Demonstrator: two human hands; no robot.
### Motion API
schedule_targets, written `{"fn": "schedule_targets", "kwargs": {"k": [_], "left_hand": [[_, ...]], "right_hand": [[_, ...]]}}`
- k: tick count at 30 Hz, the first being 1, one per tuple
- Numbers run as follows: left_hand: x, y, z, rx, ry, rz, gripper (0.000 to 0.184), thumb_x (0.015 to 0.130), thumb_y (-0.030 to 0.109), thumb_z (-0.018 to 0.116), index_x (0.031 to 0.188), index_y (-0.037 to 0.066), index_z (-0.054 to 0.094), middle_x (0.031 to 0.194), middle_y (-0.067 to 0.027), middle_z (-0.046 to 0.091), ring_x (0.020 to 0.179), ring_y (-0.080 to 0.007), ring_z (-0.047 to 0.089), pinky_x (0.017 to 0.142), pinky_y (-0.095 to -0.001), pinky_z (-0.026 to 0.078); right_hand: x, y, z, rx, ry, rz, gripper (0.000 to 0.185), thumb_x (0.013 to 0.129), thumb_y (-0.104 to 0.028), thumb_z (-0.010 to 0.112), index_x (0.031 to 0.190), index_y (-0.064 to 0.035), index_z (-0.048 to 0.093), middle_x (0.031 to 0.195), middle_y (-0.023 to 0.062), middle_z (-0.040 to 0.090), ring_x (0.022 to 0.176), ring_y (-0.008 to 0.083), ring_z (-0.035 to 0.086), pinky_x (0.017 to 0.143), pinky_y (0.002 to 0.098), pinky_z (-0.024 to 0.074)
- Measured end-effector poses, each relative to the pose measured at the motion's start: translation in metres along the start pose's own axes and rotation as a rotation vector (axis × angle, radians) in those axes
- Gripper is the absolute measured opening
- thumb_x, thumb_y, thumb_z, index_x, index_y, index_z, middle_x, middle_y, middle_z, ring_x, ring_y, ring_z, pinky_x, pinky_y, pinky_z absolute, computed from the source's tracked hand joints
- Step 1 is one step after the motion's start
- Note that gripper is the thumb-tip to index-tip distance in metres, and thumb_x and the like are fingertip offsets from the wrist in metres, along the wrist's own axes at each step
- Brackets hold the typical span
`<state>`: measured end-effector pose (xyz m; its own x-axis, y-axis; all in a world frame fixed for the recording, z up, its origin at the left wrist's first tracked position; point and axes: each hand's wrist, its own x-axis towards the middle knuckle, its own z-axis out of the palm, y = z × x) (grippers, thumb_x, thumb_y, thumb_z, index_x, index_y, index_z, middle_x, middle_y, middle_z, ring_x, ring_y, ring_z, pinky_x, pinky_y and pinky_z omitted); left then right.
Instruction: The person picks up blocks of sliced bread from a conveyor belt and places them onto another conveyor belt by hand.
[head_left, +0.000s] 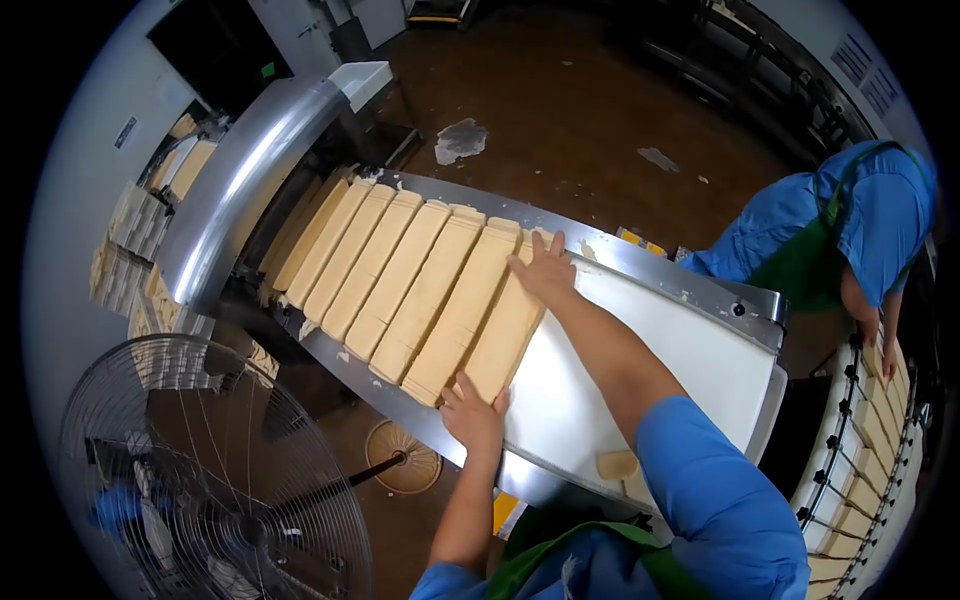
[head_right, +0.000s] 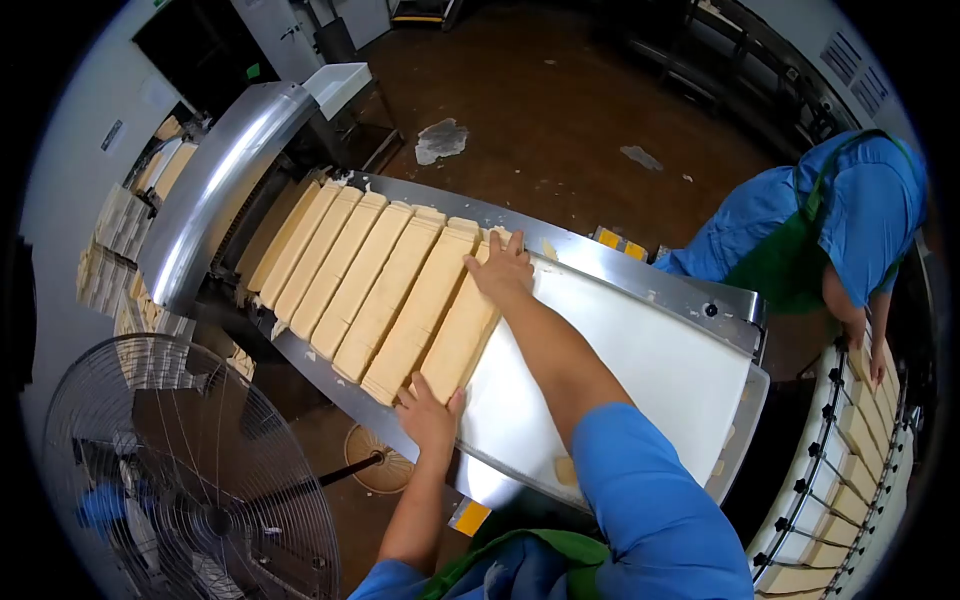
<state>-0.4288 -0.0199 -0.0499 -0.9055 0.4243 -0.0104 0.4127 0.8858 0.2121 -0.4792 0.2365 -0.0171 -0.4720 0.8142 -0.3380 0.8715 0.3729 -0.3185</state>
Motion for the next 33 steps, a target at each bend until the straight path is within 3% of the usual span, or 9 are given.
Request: {"fn": "schedule_targets", "kwargs": {"k": [6,10,14,16,18,23,28,30,33], "left_hand": [[-0.011,0.002,-0.002,-0.045,0.050,0.088,0.085,0.067,0.050,0.073,0.132,0.006,0.041,0.112,-0.0246,0.046,0.091,-0.0391,0.051,0.076,-0.0465,0.044],[-0.053,0.026,-0.022,-0.288,-0.267,0.269,0.085,0.068,0.038,0.077,0.132,0.001,0.037,0.111,-0.0291,0.044,0.095,-0.0428,0.049,0.083,-0.0490,0.042],[-0.115,0.061,-0.023,-0.745,-0.609,0.471,0.088,0.071,0.035,0.076,0.135,-0.001,0.028,0.120,-0.0295,0.036,0.103,-0.0458,0.049,0.087,-0.0484,0.045],[-0.136,0.082,-0.026,-0.657,-0.821,0.573,0.092,0.071,0.035,0.076,0.135,-0.002,0.021,0.121,-0.0311,0.033,0.100,-0.0479,0.050,0.084,-0.0490,0.048],[-0.163,0.104,-0.016,-0.457,-0.783,0.601,0.088,0.072,0.036,0.075,0.132,-0.003,0.023,0.116,-0.0337,0.035,0.095,-0.0481,0.052,0.082,-0.0502,0.048],[-0.215,0.155,-0.021,-0.595,-0.530,0.855,0.077,0.067,0.007,0.072,0.128,-0.006,0.028,0.120,-0.0354,0.030,0.099,-0.0475,0.045,0.091,-0.0469,0.041],[-0.298,0.227,-0.037,-0.768,-0.582,1.053,0.072,0.067,0.006,0.071,0.129,0.002,0.036,0.128,-0.0314,0.025,0.108,-0.0458,0.041,0.096,-0.0467,0.038],[-0.341,0.257,-0.056,-0.672,-0.618,1.308,0.075,0.067,0.006,0.072,0.132,0.004,0.036,0.131,-0.0306,0.024,0.115,-0.0475,0.037,0.098,-0.0464,0.035],[-0.407,0.291,-0.072,-0.756,-0.682,1.386,0.076,0.067,0.009,0.074,0.134,0.007,0.037,0.132,-0.0290,0.027,0.120,-0.0481,0.033,0.101,-0.0459,0.033]], "right_hand": [[-0.025,0.025,0.003,0.082,0.124,0.053,0.070,0.077,-0.046,0.058,0.133,-0.0102,0.035,0.137,0.0202,0.029,0.119,0.0410,0.041,0.097,0.0440,0.0412],[-0.069,0.111,-0.034,0.138,0.155,0.298,0.084,0.073,-0.043,0.063,0.140,-0.0078,0.027,0.135,0.0217,0.031,0.118,0.0409,0.042,0.096,0.0447,0.0418],[-0.130,0.221,-0.085,0.193,0.262,0.543,0.090,0.071,-0.041,0.069,0.142,-0.0061,0.026,0.145,0.0239,0.017,0.119,0.0436,0.042,0.098,0.0449,0.0415],[-0.162,0.272,-0.092,0.228,0.327,0.719,0.091,0.070,-0.040,0.070,0.141,-0.0037,0.026,0.148,0.0247,0.011,0.120,0.0437,0.041,0.098,0.0447,0.0412],[-0.186,0.322,-0.078,0.360,0.442,0.660,0.094,0.070,-0.041,0.071,0.139,0.0021,0.026,0.150,0.0262,0.000,0.122,0.0427,0.041,0.099,0.0438,0.0413],[-0.285,0.413,-0.082,0.502,0.695,0.797,0.086,0.069,-0.035,0.068,0.133,0.0036,0.024,0.139,0.0283,0.017,0.111,0.0458,0.049,0.093,0.0464,0.0439],[-0.440,0.504,-0.112,0.626,1.142,0.910,0.079,0.071,-0.033,0.068,0.129,0.0016,0.026,0.124,0.0255,0.030,0.103,0.0472,0.051,0.090,0.0492,0.0448],[-0.502,0.539,-0.138,0.682,1.124,1.042,0.079,0.074,-0.035,0.067,0.129,0.0028,0.025,0.123,0.0261,0.032,0.104,0.0470,0.051,0.090,0.0483,0.0445],[-0.557,0.617,-0.135,0.583,1.242,1.116,0.077,0.074,-0.043,0.065,0.127,0.0027,0.034,0.121,0.0268,0.041,0.106,0.0467,0.051,0.090,0.0478,0.0447]]}}
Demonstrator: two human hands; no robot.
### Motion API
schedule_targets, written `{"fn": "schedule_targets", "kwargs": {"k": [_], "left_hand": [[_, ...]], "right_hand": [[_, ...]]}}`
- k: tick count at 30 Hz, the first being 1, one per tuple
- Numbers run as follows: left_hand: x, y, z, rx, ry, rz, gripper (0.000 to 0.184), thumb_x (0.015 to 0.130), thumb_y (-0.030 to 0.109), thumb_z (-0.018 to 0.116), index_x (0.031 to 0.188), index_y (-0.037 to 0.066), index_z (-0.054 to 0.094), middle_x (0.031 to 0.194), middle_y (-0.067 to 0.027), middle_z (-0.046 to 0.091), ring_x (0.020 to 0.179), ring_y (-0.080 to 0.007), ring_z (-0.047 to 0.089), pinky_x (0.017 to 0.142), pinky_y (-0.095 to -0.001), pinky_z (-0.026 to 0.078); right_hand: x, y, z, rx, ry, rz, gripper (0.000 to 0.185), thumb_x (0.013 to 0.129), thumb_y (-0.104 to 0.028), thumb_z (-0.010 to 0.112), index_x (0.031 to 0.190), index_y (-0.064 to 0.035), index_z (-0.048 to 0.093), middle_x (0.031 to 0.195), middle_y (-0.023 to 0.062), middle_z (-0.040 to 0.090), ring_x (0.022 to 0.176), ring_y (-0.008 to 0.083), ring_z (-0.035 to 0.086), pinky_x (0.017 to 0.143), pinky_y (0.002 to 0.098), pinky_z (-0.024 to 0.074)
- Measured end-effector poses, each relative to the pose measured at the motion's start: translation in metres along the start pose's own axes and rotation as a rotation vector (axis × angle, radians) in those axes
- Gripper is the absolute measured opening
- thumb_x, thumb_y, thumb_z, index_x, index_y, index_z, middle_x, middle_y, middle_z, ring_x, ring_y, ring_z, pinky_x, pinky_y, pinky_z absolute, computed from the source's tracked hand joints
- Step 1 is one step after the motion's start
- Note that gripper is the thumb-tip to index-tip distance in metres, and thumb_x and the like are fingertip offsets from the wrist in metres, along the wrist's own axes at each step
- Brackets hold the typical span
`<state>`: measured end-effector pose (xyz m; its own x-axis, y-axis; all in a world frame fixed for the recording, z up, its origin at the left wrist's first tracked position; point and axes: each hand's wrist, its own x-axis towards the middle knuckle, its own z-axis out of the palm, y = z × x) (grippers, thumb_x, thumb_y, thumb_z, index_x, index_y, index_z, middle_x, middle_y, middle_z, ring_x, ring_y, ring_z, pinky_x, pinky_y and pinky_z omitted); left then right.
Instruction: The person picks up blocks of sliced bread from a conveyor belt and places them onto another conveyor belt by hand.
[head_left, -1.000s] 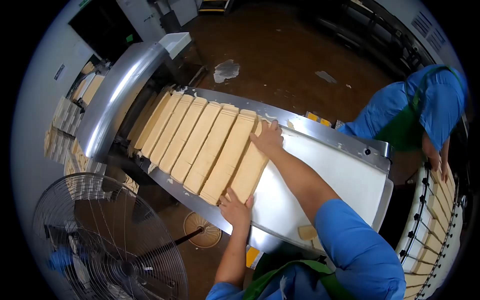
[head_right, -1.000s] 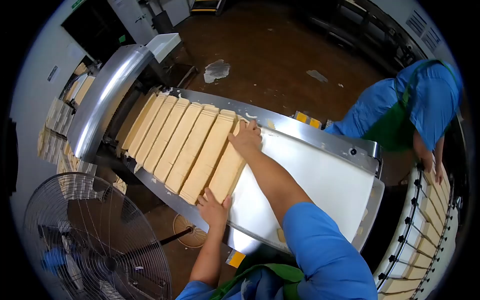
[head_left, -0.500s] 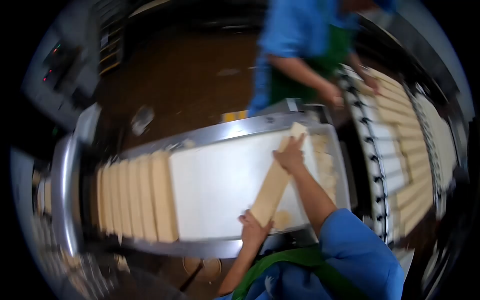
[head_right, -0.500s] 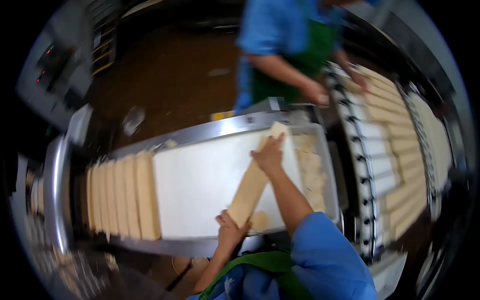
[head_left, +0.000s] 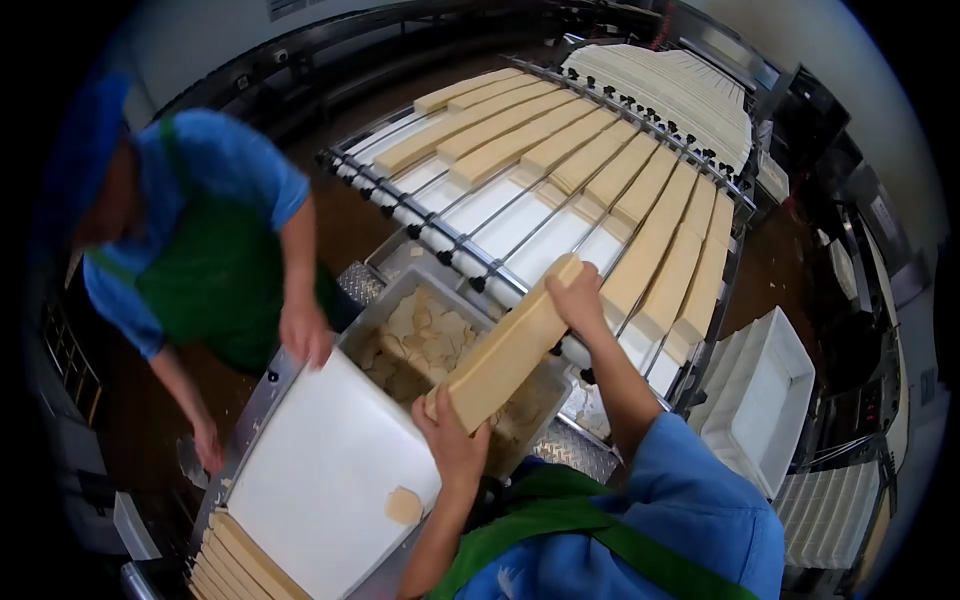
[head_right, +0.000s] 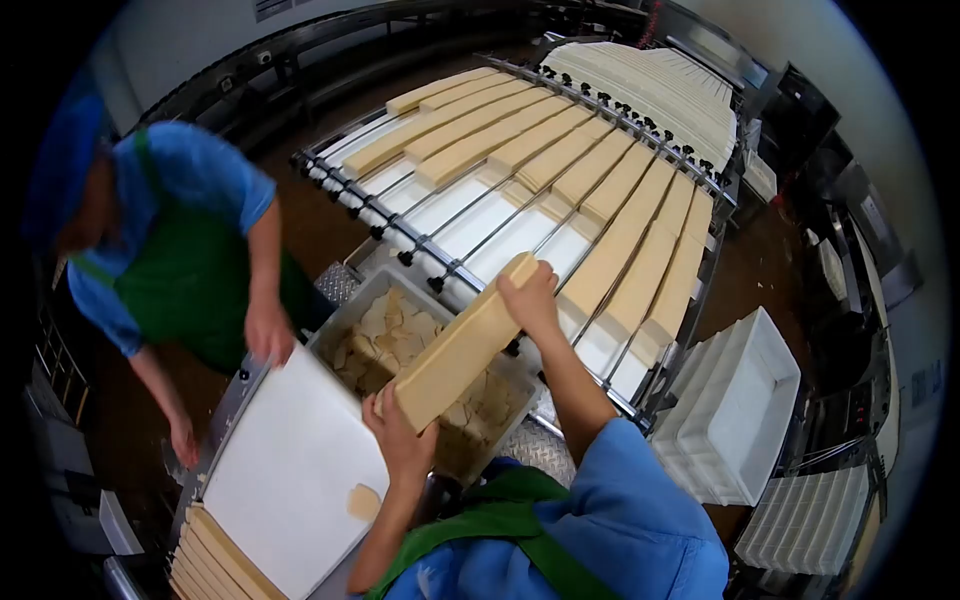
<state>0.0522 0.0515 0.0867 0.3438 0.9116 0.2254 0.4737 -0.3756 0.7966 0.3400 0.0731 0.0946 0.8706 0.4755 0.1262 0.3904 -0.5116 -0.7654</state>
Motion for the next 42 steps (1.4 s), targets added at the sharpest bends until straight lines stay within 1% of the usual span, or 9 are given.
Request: {"fn": "schedule_targets", "kwargs": {"k": [5,8,12,23,27,28,31,35,42], "left_hand": [[0.042,0.042,0.058,-0.107,-0.178,0.107,0.076,0.071,0.012,0.074,0.137,0.008,0.036,0.132,-0.0271,0.030,0.118,-0.0452,0.039,0.099,-0.0443,0.036],[0.065,0.056,0.077,-0.124,-0.273,0.135,0.075,0.075,0.016,0.074,0.139,0.008,0.034,0.133,-0.0262,0.031,0.119,-0.0435,0.039,0.099,-0.0430,0.037],[0.083,0.060,0.102,-0.094,-0.335,0.153,0.075,0.078,0.021,0.074,0.139,0.008,0.033,0.133,-0.0257,0.032,0.120,-0.0410,0.040,0.100,-0.0414,0.037],[0.098,0.064,0.145,-0.097,-0.385,0.068,0.075,0.078,0.021,0.074,0.140,0.008,0.032,0.132,-0.0257,0.029,0.124,-0.0369,0.035,0.105,-0.0373,0.030],[0.106,0.066,0.163,-0.160,-0.458,0.076,0.077,0.076,0.020,0.075,0.140,0.006,0.033,0.128,-0.0230,0.036,0.121,-0.0378,0.038,0.106,-0.0404,0.030],[0.109,0.048,0.182,-0.093,-0.402,0.246,0.080,0.075,0.018,0.075,0.141,0.005,0.032,0.128,-0.0225,0.039,0.120,-0.0395,0.038,0.108,-0.0421,0.027],[0.124,0.028,0.227,-0.336,-0.472,0.310,0.070,0.083,0.002,0.056,0.145,0.007,0.025,0.144,-0.0266,0.027,0.137,-0.0388,0.020,0.113,-0.0442,0.015],[0.121,0.043,0.241,-0.251,-0.403,0.081,0.071,0.082,-0.009,0.034,0.147,0.014,0.020,0.151,-0.0204,0.018,0.141,-0.0366,0.011,0.115,-0.0412,0.015],[0.065,0.023,0.156,-0.250,-0.050,-0.011,0.072,0.078,-0.009,0.043,0.144,0.012,0.027,0.146,-0.0269,0.022,0.136,-0.0405,0.023,0.109,-0.0435,0.025]], "right_hand": [[0.098,0.041,-0.036,-0.354,-0.201,0.094,0.068,0.079,-0.052,0.052,0.121,0.0018,0.049,0.118,0.0245,0.054,0.112,0.0431,0.048,0.093,0.0498,0.0399],[0.152,0.074,-0.031,-0.645,-0.321,0.022,0.055,0.088,-0.044,0.035,0.119,-0.0030,0.055,0.122,0.0197,0.057,0.124,0.0396,0.039,0.102,0.0556,0.0216],[0.194,0.087,-0.031,-0.652,-0.280,0.006,0.052,0.090,-0.039,0.031,0.118,-0.0020,0.056,0.124,0.0212,0.055,0.122,0.0397,0.041,0.101,0.0521,0.0250],[0.215,0.103,-0.030,-0.621,-0.171,0.013,0.050,0.089,-0.035,0.041,0.118,0.0021,0.057,0.137,0.0193,0.042,0.124,0.0333,0.039,0.102,0.0466,0.0265],[0.237,0.133,-0.024,-0.705,-0.074,-0.039,0.041,0.083,-0.027,0.049,0.110,0.0030,0.058,0.116,0.0231,0.054,0.115,0.0344,0.047,0.094,0.0511,0.0348],[0.239,0.168,-0.003,-0.778,0.172,-0.196,0.048,0.083,-0.027,0.049,0.120,0.0033,0.052,0.124,0.0231,0.052,0.119,0.0365,0.045,0.097,0.0525,0.0332],[0.231,0.151,-0.004,-0.560,0.149,-0.109,0.066,0.088,-0.034,0.052,0.142,-0.0034,0.030,0.147,0.0199,0.030,0.136,0.0366,0.025,0.110,0.0493,0.0191],[0.168,0.072,-0.015,-0.637,-0.111,-0.249,0.067,0.091,-0.038,0.050,0.145,-0.0092,0.024,0.150,0.0164,0.024,0.136,0.0380,0.022,0.107,0.0544,0.0188],[0.057,0.049,0.018,-0.353,-0.551,-0.832,0.079,0.079,-0.030,0.063,0.144,-0.0072,0.025,0.149,0.0222,0.020,0.135,0.0432,0.019,0.106,0.0579,0.0174]]}}
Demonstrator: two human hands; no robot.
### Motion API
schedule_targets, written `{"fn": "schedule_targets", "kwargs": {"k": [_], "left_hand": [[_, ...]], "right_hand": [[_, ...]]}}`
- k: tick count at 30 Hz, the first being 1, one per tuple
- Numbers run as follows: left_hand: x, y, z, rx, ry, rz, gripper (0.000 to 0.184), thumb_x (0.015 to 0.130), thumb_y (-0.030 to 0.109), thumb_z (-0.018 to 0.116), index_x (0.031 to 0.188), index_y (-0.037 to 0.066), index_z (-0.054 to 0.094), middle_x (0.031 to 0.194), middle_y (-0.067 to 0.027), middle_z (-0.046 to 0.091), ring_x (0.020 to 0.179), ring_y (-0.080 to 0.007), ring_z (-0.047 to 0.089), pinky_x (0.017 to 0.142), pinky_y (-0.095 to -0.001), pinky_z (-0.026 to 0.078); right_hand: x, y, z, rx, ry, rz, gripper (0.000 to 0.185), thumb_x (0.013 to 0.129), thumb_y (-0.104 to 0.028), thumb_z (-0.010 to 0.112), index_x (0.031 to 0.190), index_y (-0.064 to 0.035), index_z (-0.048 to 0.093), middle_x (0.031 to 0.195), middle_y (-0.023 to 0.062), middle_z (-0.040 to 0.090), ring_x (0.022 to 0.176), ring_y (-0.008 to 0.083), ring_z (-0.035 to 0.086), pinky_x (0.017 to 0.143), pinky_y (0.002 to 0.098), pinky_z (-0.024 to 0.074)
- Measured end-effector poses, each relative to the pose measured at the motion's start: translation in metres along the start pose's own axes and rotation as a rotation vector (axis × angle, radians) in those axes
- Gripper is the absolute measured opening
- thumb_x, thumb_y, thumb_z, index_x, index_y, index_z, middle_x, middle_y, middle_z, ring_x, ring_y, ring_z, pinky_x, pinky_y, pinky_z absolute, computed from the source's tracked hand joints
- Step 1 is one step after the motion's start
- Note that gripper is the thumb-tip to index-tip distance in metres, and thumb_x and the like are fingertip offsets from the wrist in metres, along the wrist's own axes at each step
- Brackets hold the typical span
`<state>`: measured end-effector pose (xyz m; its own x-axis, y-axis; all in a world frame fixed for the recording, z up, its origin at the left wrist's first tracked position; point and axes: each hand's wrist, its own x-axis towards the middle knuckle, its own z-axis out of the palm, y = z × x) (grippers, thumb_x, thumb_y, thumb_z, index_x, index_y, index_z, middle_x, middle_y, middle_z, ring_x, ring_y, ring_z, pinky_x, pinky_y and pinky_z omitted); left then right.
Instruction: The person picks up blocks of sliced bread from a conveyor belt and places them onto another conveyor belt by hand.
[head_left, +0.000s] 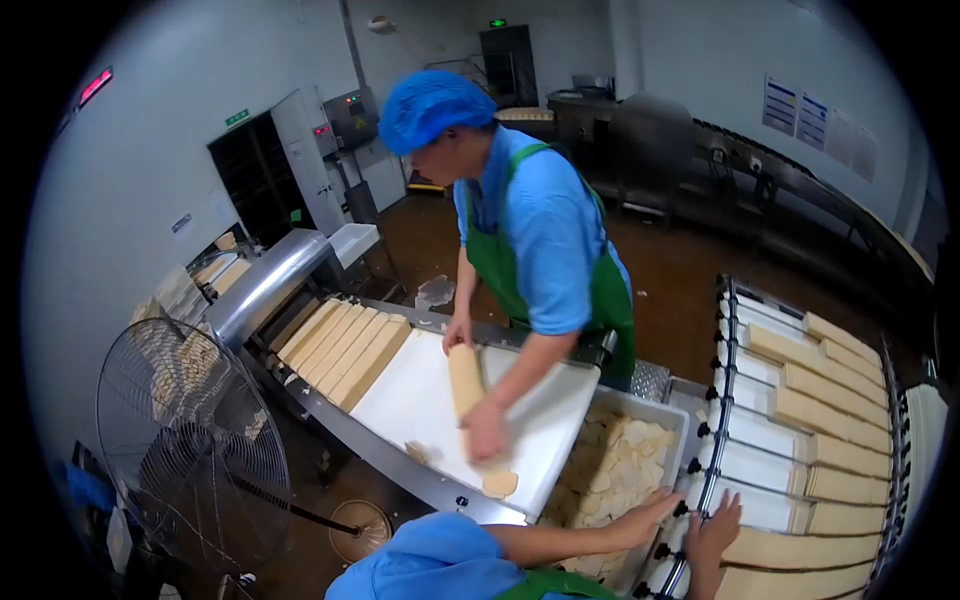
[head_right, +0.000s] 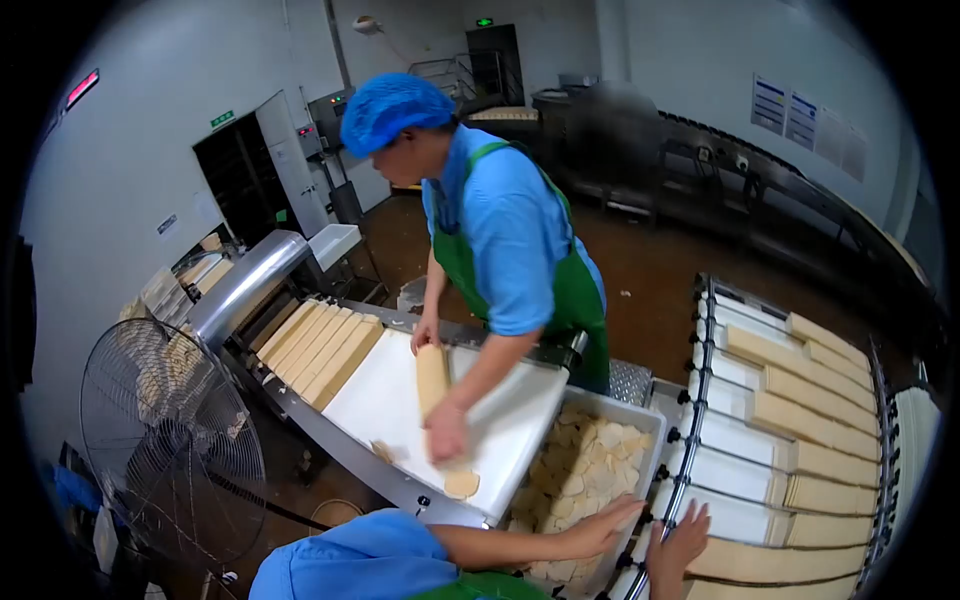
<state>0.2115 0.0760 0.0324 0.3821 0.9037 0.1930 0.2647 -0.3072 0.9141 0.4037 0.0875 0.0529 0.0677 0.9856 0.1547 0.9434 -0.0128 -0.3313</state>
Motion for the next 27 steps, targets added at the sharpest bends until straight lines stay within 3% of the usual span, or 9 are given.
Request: {"fn": "schedule_targets", "kwargs": {"k": [3,11,13,15,17,19,20,24,27], "left_hand": [[-0.045,-0.005,-0.045,0.376,0.149,-0.030,0.064,0.080,0.001,0.053,0.140,0.009,0.032,0.140,-0.0231,0.032,0.128,-0.0403,0.034,0.106,-0.0437,0.030],[-0.169,-0.059,-0.140,0.663,0.315,0.095,0.050,0.078,0.011,0.062,0.125,0.006,0.047,0.119,-0.0203,0.050,0.112,-0.0374,0.048,0.095,-0.0470,0.040],[-0.190,-0.064,-0.164,0.665,0.463,0.013,0.044,0.080,0.010,0.059,0.123,0.005,0.050,0.117,-0.0207,0.050,0.109,-0.0390,0.048,0.094,-0.0461,0.039],[-0.198,-0.053,-0.194,0.685,0.526,-0.117,0.042,0.080,0.007,0.059,0.121,0.005,0.051,0.099,-0.0171,0.054,0.095,-0.0345,0.050,0.083,-0.0425,0.041],[-0.193,-0.048,-0.224,0.705,0.563,-0.204,0.042,0.081,0.004,0.060,0.122,0.005,0.050,0.087,-0.0142,0.057,0.084,-0.0318,0.053,0.078,-0.0413,0.042],[-0.162,-0.009,-0.260,0.635,0.731,-0.001,0.042,0.081,0.003,0.061,0.122,0.004,0.050,0.077,-0.0125,0.057,0.076,-0.0314,0.054,0.076,-0.0410,0.043],[-0.148,0.001,-0.268,0.606,0.772,0.073,0.043,0.081,0.001,0.062,0.122,0.002,0.050,0.077,-0.0124,0.057,0.073,-0.0306,0.054,0.072,-0.0413,0.044],[-0.110,0.026,-0.304,0.483,0.854,0.313,0.024,0.078,-0.003,0.062,0.099,0.005,0.053,0.091,-0.0121,0.059,0.089,-0.0270,0.058,0.085,-0.0377,0.046],[-0.087,0.046,-0.338,0.157,1.420,0.283,0.050,0.087,-0.002,0.050,0.132,0.002,0.027,0.107,-0.0122,0.054,0.098,-0.0232,0.053,0.092,-0.0348,0.041]], "right_hand": [[0.008,-0.036,0.007,-0.002,-0.096,-0.079,0.078,0.078,-0.031,0.063,0.142,-0.0052,0.027,0.148,0.0227,0.021,0.136,0.0433,0.018,0.105,0.0602,0.0167],[0.036,-0.039,0.068,-0.252,-0.019,-0.021,0.074,0.072,-0.018,0.063,0.140,-0.0107,0.035,0.146,0.0096,0.032,0.134,0.0401,0.026,0.099,0.0548,0.0318],[0.036,-0.044,0.071,-0.282,0.064,-0.103,0.078,0.068,-0.014,0.062,0.141,-0.0168,0.034,0.142,0.0173,0.037,0.130,0.0403,0.034,0.095,0.0563,0.0366],[0.030,-0.065,0.044,-0.401,0.117,-0.157,0.053,0.083,-0.031,0.058,0.128,-0.0074,0.049,0.105,0.0232,0.061,0.100,0.0424,0.055,0.083,0.0482,0.0461],[0.043,-0.059,0.064,-0.393,0.116,-0.109,0.061,0.078,-0.035,0.064,0.132,-0.0137,0.047,0.109,0.0239,0.061,0.103,0.0438,0.054,0.087,0.0528,0.0446],[0.032,-0.039,0.079,-0.286,0.063,0.094,0.079,0.068,-0.011,0.061,0.142,-0.0253,0.034,0.137,0.0247,0.041,0.120,0.0432,0.044,0.091,0.0540,0.0412],[0.028,-0.053,0.070,-0.307,0.126,0.050,0.073,0.067,-0.009,0.061,0.138,-0.0173,0.043,0.115,0.0173,0.061,0.119,0.0448,0.044,0.090,0.0517,0.0376],[0.026,-0.048,0.077,-0.229,0.304,-0.027,0.063,0.067,-0.009,0.059,0.130,-0.0143,0.053,0.092,0.0199,0.065,0.119,0.0426,0.045,0.090,0.0506,0.0358],[0.027,-0.042,0.081,-0.229,0.304,0.011,0.058,0.068,-0.008,0.057,0.126,-0.0112,0.054,0.084,0.0186,0.066,0.119,0.0397,0.046,0.088,0.0502,0.0356]]}}
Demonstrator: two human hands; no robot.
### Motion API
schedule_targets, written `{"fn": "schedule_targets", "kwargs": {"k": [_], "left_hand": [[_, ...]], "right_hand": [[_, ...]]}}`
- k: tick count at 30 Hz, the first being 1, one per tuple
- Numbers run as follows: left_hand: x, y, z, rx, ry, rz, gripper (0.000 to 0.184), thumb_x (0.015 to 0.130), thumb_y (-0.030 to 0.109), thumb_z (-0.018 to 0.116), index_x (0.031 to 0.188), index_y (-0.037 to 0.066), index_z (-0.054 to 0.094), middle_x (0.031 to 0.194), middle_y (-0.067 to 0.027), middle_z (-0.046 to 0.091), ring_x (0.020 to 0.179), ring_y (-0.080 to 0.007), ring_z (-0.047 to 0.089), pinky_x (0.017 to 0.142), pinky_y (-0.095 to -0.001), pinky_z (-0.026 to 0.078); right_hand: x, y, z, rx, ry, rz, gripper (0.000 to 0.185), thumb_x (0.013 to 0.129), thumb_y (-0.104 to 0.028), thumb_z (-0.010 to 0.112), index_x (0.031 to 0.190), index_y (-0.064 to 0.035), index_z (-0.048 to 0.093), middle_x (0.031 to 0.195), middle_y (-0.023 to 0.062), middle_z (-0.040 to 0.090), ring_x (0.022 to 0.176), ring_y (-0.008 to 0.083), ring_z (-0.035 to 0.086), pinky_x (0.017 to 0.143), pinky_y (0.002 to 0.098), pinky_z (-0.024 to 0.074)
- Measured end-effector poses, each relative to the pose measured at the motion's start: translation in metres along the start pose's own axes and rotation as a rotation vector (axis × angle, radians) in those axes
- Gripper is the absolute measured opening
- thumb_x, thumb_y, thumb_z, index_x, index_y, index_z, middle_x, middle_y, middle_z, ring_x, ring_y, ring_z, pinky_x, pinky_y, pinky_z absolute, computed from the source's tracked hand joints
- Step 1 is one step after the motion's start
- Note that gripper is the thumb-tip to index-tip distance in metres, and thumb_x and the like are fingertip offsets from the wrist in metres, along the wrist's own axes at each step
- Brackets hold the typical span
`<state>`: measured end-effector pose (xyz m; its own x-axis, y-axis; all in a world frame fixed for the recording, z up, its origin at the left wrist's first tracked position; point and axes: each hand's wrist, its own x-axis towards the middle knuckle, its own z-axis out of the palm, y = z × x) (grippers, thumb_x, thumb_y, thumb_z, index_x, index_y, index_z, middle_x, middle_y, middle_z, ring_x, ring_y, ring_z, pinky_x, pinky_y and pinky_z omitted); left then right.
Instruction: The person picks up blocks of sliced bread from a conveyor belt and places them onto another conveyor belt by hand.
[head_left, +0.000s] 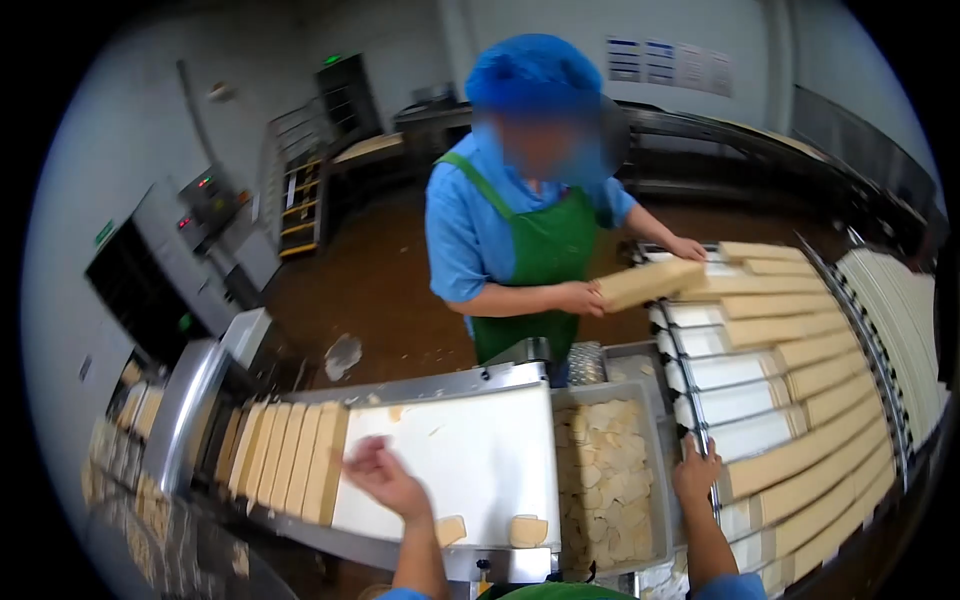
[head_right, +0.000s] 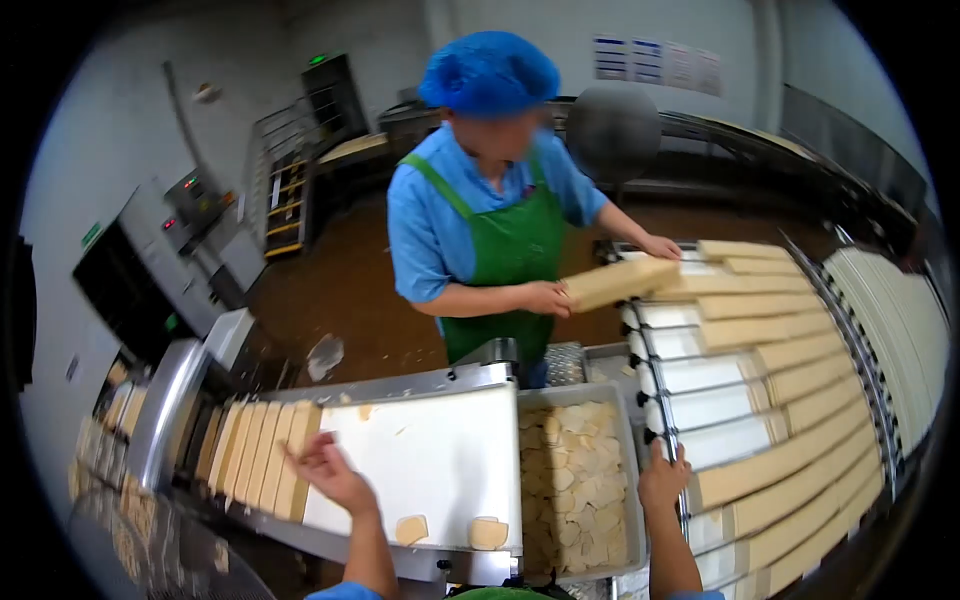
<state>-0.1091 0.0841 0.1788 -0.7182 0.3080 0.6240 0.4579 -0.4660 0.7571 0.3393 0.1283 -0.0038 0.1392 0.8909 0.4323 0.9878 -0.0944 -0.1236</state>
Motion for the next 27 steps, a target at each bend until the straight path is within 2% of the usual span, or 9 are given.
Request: {"fn": "schedule_targets", "kwargs": {"k": [2,4,6,7,9,11,20,23,27], "left_hand": [[0.020,-0.042,-0.010,-0.001,0.199,-0.158,0.056,0.093,0.000,0.044,0.143,0.001,0.019,0.119,-0.0136,0.049,0.107,-0.0223,0.050,0.097,-0.0339,0.037],[0.006,-0.145,-0.053,0.440,-0.010,-0.351,0.062,0.093,0.018,0.051,0.144,0.002,0.019,0.133,-0.0204,0.041,0.116,-0.0278,0.046,0.099,-0.0340,0.036],[-0.014,-0.156,-0.081,1.234,-0.568,-0.641,0.076,0.087,0.041,0.056,0.143,0.001,0.023,0.137,-0.0264,0.034,0.124,-0.0378,0.038,0.102,-0.0448,0.031],[-0.045,-0.181,-0.105,1.438,-0.614,-0.656,0.089,0.080,0.059,0.054,0.141,-0.001,0.026,0.139,-0.0299,0.031,0.131,-0.0430,0.028,0.106,-0.0534,0.022],[-0.084,-0.185,-0.146,1.632,-0.709,-0.570,0.089,0.081,0.061,0.051,0.140,-0.003,0.029,0.138,-0.0306,0.033,0.132,-0.0433,0.027,0.108,-0.0561,0.015],[-0.091,-0.151,-0.152,1.509,-0.934,-0.992,0.096,0.078,0.069,0.045,0.139,-0.004,0.028,0.139,-0.0321,0.030,0.133,-0.0428,0.027,0.108,-0.0558,0.016],[-0.156,-0.101,-0.094,1.327,-1.522,-0.533,0.102,0.070,0.078,0.052,0.126,-0.006,0.039,0.123,-0.0268,0.049,0.117,-0.0376,0.048,0.096,-0.0552,0.034],[-0.197,-0.115,-0.077,1.043,-1.504,-0.527,0.086,0.074,0.054,0.068,0.125,-0.008,0.037,0.128,-0.0270,0.042,0.113,-0.0446,0.048,0.093,-0.0458,0.044],[-0.201,-0.083,-0.040,0.708,-1.543,-0.427,0.049,0.075,0.031,0.067,0.107,-0.002,0.049,0.093,-0.0250,0.062,0.089,-0.0414,0.061,0.080,-0.0473,0.049]], "right_hand": [[-0.001,-0.003,-0.006,0.051,0.040,-0.024,0.051,0.069,-0.007,0.055,0.120,-0.0084,0.056,0.079,0.0183,0.065,0.118,0.0418,0.046,0.088,0.0520,0.0348],[-0.001,0.001,0.005,0.031,0.034,-0.005,0.030,0.069,-0.008,0.055,0.098,-0.0078,0.064,0.076,0.0170,0.065,0.118,0.0423,0.045,0.089,0.0525,0.0335],[0.001,0.001,0.003,0.051,0.016,0.022,0.020,0.069,-0.008,0.056,0.087,-0.0076,0.064,0.076,0.0164,0.065,0.119,0.0421,0.044,0.089,0.0524,0.0327],[-0.001,-0.002,0.002,0.073,-0.015,0.027,0.011,0.070,-0.009,0.056,0.076,-0.0074,0.064,0.076,0.0157,0.065,0.119,0.0420,0.044,0.090,0.0523,0.0320],[-0.001,-0.006,-0.001,0.013,-0.069,0.034,0.012,0.073,-0.012,0.055,0.070,-0.0084,0.067,0.076,0.0144,0.066,0.122,0.0404,0.042,0.091,0.0518,0.0308],[0.001,-0.006,-0.007,-0.035,-0.100,0.016,0.017,0.076,-0.016,0.054,0.072,-0.0102,0.070,0.075,0.0136,0.066,0.123,0.0388,0.041,0.090,0.0516,0.0310],[0.000,-0.007,-0.009,-0.020,-0.078,-0.011,0.017,0.076,-0.016,0.054,0.069,-0.0101,0.069,0.073,0.0138,0.066,0.121,0.0397,0.042,0.089,0.0526,0.0319],[0.003,-0.005,-0.003,-0.009,-0.049,-0.010,0.017,0.075,-0.015,0.055,0.068,-0.0092,0.068,0.074,0.0146,0.066,0.121,0.0404,0.043,0.090,0.0533,0.0312],[-0.001,-0.005,-0.002,0.032,-0.076,0.019,0.015,0.074,-0.014,0.055,0.068,-0.0091,0.069,0.075,0.0155,0.066,0.122,0.0407,0.041,0.092,0.0538,0.0298]]}}
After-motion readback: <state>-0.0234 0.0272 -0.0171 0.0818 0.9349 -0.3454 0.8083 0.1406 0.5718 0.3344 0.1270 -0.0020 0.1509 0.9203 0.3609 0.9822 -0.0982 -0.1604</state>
